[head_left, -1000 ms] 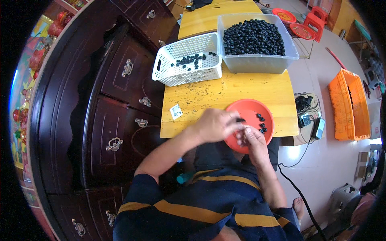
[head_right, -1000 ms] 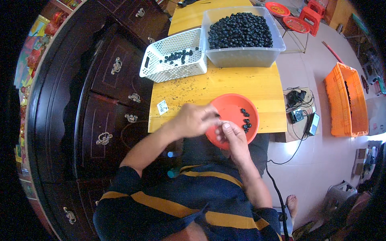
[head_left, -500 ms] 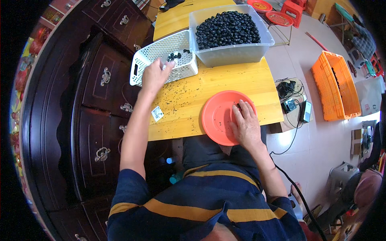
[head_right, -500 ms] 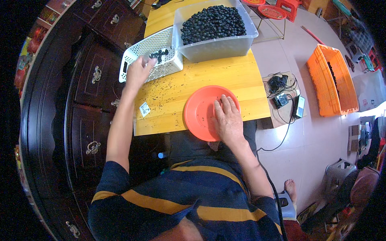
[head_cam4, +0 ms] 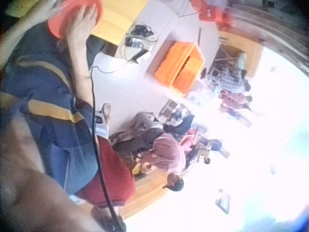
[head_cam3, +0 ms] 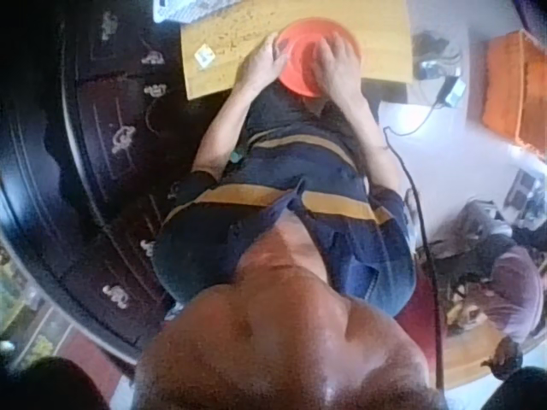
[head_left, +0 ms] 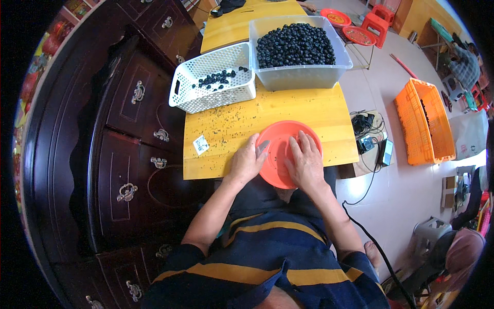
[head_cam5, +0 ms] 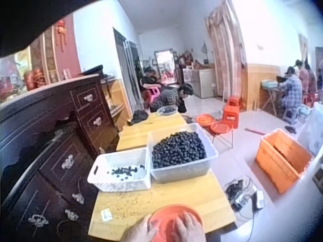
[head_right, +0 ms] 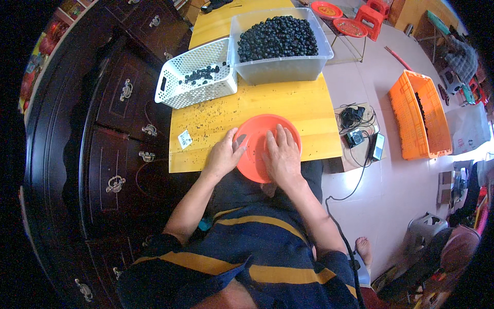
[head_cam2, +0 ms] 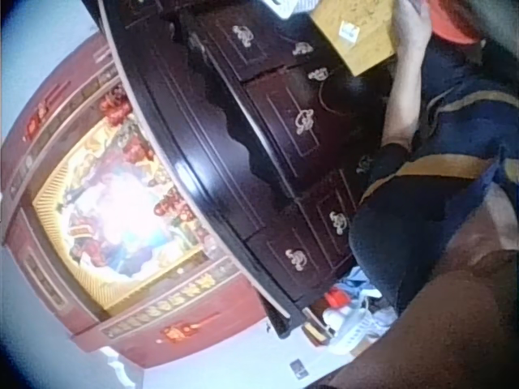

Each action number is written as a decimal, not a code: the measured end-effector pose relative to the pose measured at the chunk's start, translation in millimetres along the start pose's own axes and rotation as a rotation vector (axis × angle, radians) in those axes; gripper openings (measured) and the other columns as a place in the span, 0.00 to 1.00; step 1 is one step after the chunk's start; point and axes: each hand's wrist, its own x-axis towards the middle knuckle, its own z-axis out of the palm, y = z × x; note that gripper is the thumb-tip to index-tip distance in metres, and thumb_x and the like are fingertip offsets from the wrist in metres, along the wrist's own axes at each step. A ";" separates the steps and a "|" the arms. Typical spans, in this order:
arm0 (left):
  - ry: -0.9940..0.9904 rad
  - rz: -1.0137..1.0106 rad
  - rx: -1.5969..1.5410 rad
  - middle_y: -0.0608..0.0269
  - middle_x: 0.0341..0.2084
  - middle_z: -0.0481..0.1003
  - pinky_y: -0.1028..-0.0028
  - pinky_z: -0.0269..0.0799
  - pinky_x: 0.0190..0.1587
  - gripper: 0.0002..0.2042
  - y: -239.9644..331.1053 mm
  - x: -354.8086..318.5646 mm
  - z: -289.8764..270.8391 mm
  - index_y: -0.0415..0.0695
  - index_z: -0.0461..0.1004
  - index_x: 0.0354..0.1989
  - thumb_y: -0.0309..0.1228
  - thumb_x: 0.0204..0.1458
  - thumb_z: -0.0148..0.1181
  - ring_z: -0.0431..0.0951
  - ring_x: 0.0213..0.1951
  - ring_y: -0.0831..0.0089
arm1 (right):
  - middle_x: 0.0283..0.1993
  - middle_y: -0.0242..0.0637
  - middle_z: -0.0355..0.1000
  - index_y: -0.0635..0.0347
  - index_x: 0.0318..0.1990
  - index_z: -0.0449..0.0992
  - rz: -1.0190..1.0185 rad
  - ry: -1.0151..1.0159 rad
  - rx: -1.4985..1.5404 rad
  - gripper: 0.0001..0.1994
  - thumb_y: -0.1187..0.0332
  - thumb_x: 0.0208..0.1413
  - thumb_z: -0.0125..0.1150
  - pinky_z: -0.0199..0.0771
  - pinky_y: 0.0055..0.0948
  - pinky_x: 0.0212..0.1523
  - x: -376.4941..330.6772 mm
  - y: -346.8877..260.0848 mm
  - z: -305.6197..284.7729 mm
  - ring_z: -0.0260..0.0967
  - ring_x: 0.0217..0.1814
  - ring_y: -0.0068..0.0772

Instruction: The person sorts and inspects small black components by hand, transferring them from a clear plastic bin into a white basket.

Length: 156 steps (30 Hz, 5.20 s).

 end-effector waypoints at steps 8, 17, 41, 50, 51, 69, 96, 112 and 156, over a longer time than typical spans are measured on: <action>0.034 -0.072 0.004 0.47 0.36 0.82 0.57 0.79 0.45 0.30 -9.8 1.8 1.9 0.42 0.66 0.66 0.38 0.55 0.66 0.84 0.40 0.50 | 0.61 0.47 0.69 0.59 0.56 0.75 -0.053 -0.085 -0.036 0.22 0.61 0.56 0.65 0.69 0.45 0.62 1.3 4.7 5.4 0.67 0.62 0.50; 0.037 -0.111 -0.002 0.46 0.37 0.82 0.57 0.78 0.47 0.29 0.7 -1.7 -2.7 0.41 0.68 0.65 0.38 0.55 0.64 0.84 0.41 0.52 | 0.44 0.42 0.73 0.56 0.37 0.78 -0.269 -0.013 0.158 0.12 0.57 0.58 0.63 0.73 0.45 0.48 -32.4 -3.7 -14.2 0.72 0.48 0.48; 0.016 -0.119 -0.061 0.43 0.40 0.81 0.53 0.78 0.46 0.26 -4.2 -2.3 -0.1 0.39 0.69 0.60 0.37 0.55 0.65 0.82 0.43 0.46 | 0.33 0.43 0.76 0.55 0.35 0.75 -0.195 -0.326 0.131 0.15 0.54 0.65 0.57 0.79 0.46 0.32 -21.2 -27.1 -1.3 0.79 0.37 0.47; 0.044 -0.131 -0.173 0.38 0.46 0.79 0.55 0.76 0.52 0.32 -7.3 -2.0 10.0 0.35 0.65 0.65 0.37 0.54 0.66 0.81 0.48 0.44 | 0.29 0.27 0.72 0.57 0.39 0.75 0.653 -0.265 1.696 0.19 0.52 0.73 0.48 0.62 0.20 0.25 1.8 1.1 -1.3 0.64 0.27 0.18; 0.042 -0.132 -0.174 0.38 0.46 0.79 0.55 0.76 0.52 0.32 -6.8 -4.3 9.7 0.35 0.65 0.65 0.37 0.54 0.66 0.81 0.48 0.44 | 0.30 0.27 0.72 0.56 0.41 0.75 0.714 -0.290 1.950 0.18 0.52 0.73 0.47 0.60 0.19 0.24 3.0 7.3 -1.2 0.64 0.27 0.18; 0.147 0.305 -0.408 0.69 0.18 0.68 0.77 0.66 0.26 0.19 50.3 -43.0 -34.2 0.43 0.77 0.55 0.24 0.53 0.68 0.67 0.21 0.82 | 0.28 0.23 0.65 0.52 0.40 0.71 0.746 -0.209 2.020 0.16 0.50 0.72 0.50 0.54 0.18 0.19 -3.5 -25.0 -1.7 0.57 0.23 0.15; -0.078 0.272 -0.292 0.60 0.27 0.81 0.71 0.76 0.33 0.17 48.5 -21.5 -30.0 0.40 0.77 0.42 0.39 0.54 0.72 0.83 0.30 0.72 | 0.27 0.21 0.62 0.51 0.40 0.72 0.908 -0.323 2.305 0.14 0.51 0.68 0.58 0.54 0.14 0.19 -12.6 -20.8 -5.3 0.55 0.22 0.13; 0.011 0.572 0.037 0.59 0.24 0.79 0.60 0.76 0.29 0.22 40.6 -1.4 -17.1 0.46 0.72 0.31 0.54 0.54 0.65 0.83 0.27 0.57 | 0.25 0.19 0.64 0.49 0.46 0.73 1.022 -0.285 2.301 0.10 0.55 0.69 0.57 0.54 0.13 0.18 -12.2 -25.5 0.9 0.56 0.20 0.10; -0.173 0.235 -0.330 0.70 0.19 0.74 0.75 0.71 0.30 0.10 36.3 6.5 -57.6 0.39 0.81 0.42 0.31 0.56 0.68 0.72 0.24 0.82 | 0.35 0.28 0.67 0.62 0.61 0.66 0.644 -0.320 2.096 0.17 0.65 0.69 0.47 0.55 0.15 0.19 -2.3 -36.9 -14.1 0.57 0.23 0.15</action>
